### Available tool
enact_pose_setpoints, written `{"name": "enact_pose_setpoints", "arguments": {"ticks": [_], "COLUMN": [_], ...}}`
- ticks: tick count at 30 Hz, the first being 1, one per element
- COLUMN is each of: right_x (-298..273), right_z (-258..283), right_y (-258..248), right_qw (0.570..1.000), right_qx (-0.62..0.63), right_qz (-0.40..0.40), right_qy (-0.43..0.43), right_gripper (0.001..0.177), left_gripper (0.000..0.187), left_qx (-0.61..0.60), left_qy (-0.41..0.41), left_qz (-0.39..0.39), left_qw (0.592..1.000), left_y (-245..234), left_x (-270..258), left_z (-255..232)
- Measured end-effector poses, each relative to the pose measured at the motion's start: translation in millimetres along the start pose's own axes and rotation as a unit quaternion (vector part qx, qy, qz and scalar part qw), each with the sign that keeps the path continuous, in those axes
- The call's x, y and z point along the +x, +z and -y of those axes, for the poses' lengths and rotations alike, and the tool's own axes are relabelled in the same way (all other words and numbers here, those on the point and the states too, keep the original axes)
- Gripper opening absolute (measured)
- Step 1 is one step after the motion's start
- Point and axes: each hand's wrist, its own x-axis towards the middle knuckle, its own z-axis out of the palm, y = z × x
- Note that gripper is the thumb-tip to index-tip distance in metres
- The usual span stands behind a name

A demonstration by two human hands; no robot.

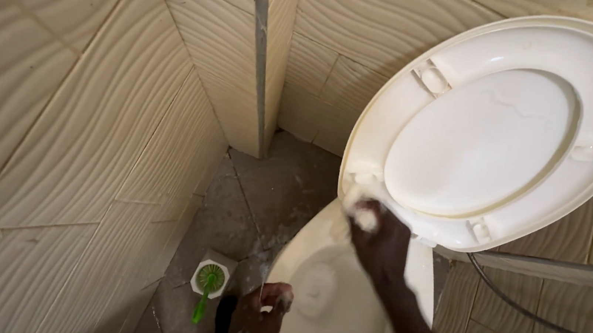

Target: Cleaning a toilet seat, lid, and hinges using a cloth and a small tool.

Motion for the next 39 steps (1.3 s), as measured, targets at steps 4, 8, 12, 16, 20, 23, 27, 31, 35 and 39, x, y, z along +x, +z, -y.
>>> {"name": "enact_pose_setpoints", "arguments": {"ticks": [4,8,12,16,20,23,27,31,35,39], "right_x": [56,74,92,74,10,-24,-36,-23,-11,-6], "right_z": [-2,-27,-5,-4,-30,-58,-65,-58,-54,-54], "right_y": [-21,7,28,-11,-13,-1,1,10,20,24], "right_qw": [0.962,0.902,0.880,0.933,0.952,0.954,0.910,0.936,0.961,0.969], "right_qx": [-0.258,-0.391,-0.408,-0.261,-0.111,0.013,0.060,0.002,-0.087,-0.179], "right_qz": [0.083,0.180,0.224,0.239,0.235,0.013,-0.114,-0.087,-0.043,0.001], "right_qy": [-0.036,-0.017,0.089,0.068,0.164,0.298,0.395,0.340,0.257,0.173], "right_gripper": [0.035,0.028,0.020,0.024,0.023,0.028,0.033,0.032,0.031,0.030], "left_gripper": [0.040,0.040,0.038,0.035,0.031,0.029,0.027,0.027,0.028,0.029], "left_qx": [-0.016,-0.066,-0.108,-0.084,-0.081,-0.060,-0.032,-0.054,-0.092,-0.091], "left_qy": [-0.005,0.024,0.063,0.090,0.102,0.084,0.079,0.072,0.059,0.034], "left_qz": [-0.017,-0.016,-0.023,-0.036,-0.062,-0.076,-0.091,-0.091,-0.088,-0.076], "left_qw": [1.000,0.997,0.992,0.992,0.990,0.992,0.992,0.992,0.990,0.992], "left_y": [-7,-3,4,12,15,15,9,6,-1,-5], "left_x": [-6,-12,-26,-36,-52,-55,-80,-67,-59,-61], "left_z": [4,4,-21,-26,-44,-48,-90,-66,-50,-53]}}
